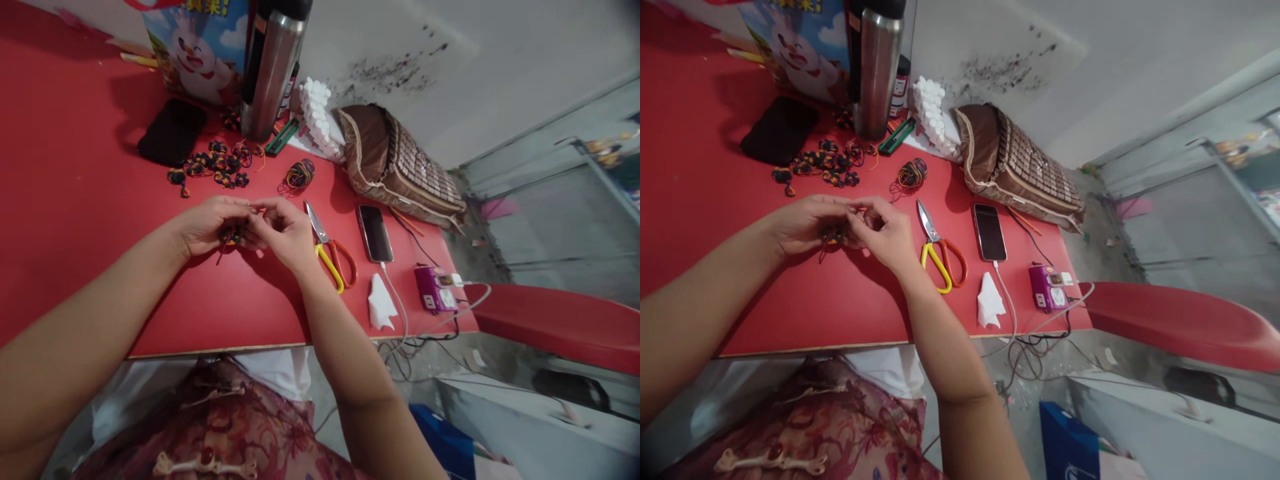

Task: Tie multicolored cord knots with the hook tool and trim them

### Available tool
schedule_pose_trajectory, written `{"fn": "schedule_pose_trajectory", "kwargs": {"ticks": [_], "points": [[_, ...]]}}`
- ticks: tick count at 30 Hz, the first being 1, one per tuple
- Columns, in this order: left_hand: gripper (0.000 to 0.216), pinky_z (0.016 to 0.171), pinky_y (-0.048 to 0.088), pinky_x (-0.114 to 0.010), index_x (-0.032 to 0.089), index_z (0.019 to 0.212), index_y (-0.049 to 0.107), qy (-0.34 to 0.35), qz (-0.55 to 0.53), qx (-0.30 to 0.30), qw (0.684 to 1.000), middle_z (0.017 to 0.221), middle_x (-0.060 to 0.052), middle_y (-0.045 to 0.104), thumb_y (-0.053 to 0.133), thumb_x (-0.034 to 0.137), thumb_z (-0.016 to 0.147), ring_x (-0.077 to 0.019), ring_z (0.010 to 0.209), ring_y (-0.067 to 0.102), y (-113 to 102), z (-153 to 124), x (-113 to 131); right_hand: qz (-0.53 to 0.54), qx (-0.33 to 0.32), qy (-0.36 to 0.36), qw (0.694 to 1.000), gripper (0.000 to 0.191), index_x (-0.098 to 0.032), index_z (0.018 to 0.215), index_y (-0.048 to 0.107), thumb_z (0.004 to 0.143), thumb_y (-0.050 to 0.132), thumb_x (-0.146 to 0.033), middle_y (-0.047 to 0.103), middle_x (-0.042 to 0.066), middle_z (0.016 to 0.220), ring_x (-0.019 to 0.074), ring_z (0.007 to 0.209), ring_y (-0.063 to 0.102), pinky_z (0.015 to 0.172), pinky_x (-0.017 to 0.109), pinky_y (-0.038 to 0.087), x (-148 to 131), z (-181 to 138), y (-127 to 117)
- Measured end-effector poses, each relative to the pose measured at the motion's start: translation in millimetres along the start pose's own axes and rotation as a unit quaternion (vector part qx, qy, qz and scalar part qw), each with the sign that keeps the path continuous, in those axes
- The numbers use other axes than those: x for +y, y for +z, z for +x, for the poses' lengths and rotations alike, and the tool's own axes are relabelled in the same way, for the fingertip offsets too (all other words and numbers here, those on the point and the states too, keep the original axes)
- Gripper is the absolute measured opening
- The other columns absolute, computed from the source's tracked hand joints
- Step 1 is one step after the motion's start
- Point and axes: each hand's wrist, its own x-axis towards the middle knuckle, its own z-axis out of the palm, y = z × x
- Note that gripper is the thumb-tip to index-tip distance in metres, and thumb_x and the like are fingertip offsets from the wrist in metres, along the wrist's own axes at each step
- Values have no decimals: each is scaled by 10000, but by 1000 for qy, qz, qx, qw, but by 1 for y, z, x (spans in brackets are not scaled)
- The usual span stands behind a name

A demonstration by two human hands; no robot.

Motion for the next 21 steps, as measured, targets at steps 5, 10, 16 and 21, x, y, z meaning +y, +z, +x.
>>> {"fn": "schedule_pose_trajectory", "kwargs": {"ticks": [5,10,16,21], "points": [[137,700,737,-368,81,878,841,-2,-13,-24,1000,804,-211,846,723,148,899,-296,706,854,-5,4,-3,23,8,35,999,169,-254,893,854,869,904,-414,785,-21,782,128,696,638,680,289,516,2,2,-4],[232,723,736,-350,104,899,843,-29,-21,-3,999,947,-231,880,676,205,1024,-278,778,860,-6,5,-2,78,41,79,993,275,-222,882,805,875,964,-446,721,-36,725,105,645,601,624,255,500,5,4,-6],[197,720,722,-317,105,935,902,3,-24,24,999,932,-152,877,708,80,907,-239,777,841,-7,2,0,277,63,136,949,389,-234,927,757,811,1060,-448,579,-115,648,42,512,426,471,184,364,6,8,-9],[233,673,705,-322,101,992,930,-5,9,39,999,930,-137,871,840,41,786,-236,723,828,-2,-1,3,325,86,167,927,330,-253,917,753,831,1054,-359,752,-72,798,66,669,650,610,180,569,10,12,-14]]}}
